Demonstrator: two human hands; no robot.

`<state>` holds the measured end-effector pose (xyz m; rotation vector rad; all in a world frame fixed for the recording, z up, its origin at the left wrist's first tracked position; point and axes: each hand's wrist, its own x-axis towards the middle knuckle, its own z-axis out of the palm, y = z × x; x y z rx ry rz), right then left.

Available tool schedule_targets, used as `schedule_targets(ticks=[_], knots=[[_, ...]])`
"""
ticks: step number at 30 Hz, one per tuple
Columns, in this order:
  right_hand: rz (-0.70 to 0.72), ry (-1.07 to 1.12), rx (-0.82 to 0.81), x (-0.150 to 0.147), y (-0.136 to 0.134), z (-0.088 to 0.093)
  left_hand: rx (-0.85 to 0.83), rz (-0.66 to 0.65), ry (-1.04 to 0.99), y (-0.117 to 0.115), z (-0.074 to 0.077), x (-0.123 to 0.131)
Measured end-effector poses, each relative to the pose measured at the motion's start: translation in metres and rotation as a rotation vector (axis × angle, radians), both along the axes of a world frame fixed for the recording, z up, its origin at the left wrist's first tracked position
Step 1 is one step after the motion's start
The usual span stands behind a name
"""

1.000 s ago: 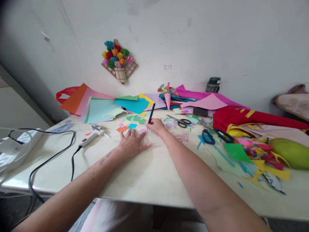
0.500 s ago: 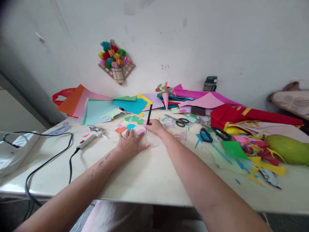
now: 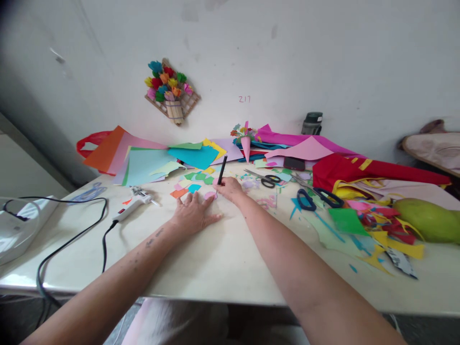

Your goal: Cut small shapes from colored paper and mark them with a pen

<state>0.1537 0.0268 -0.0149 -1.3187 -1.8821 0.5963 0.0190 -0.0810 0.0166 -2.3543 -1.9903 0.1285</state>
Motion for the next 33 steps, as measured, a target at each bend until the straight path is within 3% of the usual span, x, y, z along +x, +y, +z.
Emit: schedule_targets(ticks=[33], knots=[[0.024, 0.020, 0.033, -0.0013, -0.0026, -0.0004, -0.012, 0.005, -0.004, 0.0007, 0.0004, 0.0000]])
